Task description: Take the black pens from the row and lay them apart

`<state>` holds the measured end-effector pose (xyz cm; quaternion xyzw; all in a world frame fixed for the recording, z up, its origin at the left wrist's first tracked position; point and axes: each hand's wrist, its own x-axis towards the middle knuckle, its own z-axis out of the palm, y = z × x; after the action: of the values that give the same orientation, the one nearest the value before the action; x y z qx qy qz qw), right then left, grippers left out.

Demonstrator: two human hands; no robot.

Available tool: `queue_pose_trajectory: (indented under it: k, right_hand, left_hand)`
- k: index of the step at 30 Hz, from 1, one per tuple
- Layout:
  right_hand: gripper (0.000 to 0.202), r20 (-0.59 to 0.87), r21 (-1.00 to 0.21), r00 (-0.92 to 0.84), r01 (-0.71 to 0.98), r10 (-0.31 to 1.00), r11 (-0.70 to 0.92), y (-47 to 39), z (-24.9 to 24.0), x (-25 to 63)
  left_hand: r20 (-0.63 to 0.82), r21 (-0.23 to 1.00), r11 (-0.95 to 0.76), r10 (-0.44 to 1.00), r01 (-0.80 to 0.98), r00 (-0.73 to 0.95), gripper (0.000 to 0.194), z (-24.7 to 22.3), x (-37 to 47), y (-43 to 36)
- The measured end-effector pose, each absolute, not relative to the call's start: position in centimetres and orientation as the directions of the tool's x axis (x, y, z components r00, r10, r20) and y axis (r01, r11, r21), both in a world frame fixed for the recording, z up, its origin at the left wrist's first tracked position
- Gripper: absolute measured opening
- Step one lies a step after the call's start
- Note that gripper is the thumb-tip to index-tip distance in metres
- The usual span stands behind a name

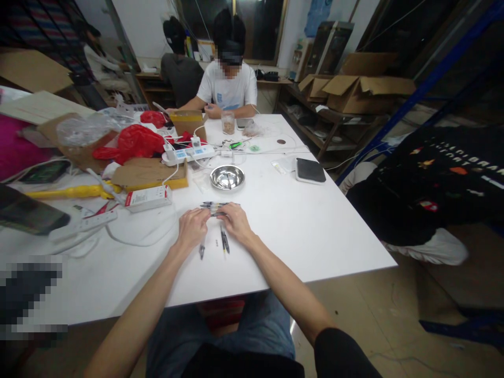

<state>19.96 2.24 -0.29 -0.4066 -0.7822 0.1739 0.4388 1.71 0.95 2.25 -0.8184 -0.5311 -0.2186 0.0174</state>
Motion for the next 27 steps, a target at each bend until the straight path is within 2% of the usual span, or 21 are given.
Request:
queue_pose_trajectory:
  k: [6, 12, 19, 24, 27]
  right_hand:
    - [0.018, 0.530, -0.604, -0.354, 0.481, 0.771, 0.636, 1.8, 0.6, 20.3]
    - [0.035, 0.400, -0.629, -0.407, 0.529, 0.821, 0.569, 1.6, 0.7, 20.3]
    - [0.015, 0.508, -0.612, -0.354, 0.493, 0.785, 0.618, 1.1, 0.6, 20.1]
    - [0.027, 0.563, -0.508, -0.390, 0.532, 0.729, 0.677, 0.3, 1.5, 19.7]
    - [0.030, 0.541, -0.465, -0.408, 0.583, 0.735, 0.666, 0.2, 1.5, 19.3]
  left_hand:
    - [0.402, 0.211, -0.445, 0.851, 0.870, 0.338, 0.020, 2.2, 1.2, 1.1]
    - [0.403, 0.234, -0.486, 0.837, 0.842, 0.371, 0.021, 2.3, 1.3, 0.9]
    - [0.304, 0.266, -0.372, 0.908, 0.889, 0.289, 0.023, 2.2, 1.6, 0.7]
    - [0.364, 0.249, -0.384, 0.888, 0.889, 0.281, 0.024, 2.2, 1.3, 0.4]
    - [0.418, 0.219, -0.429, 0.853, 0.876, 0.313, 0.021, 2.3, 1.2, 0.2]
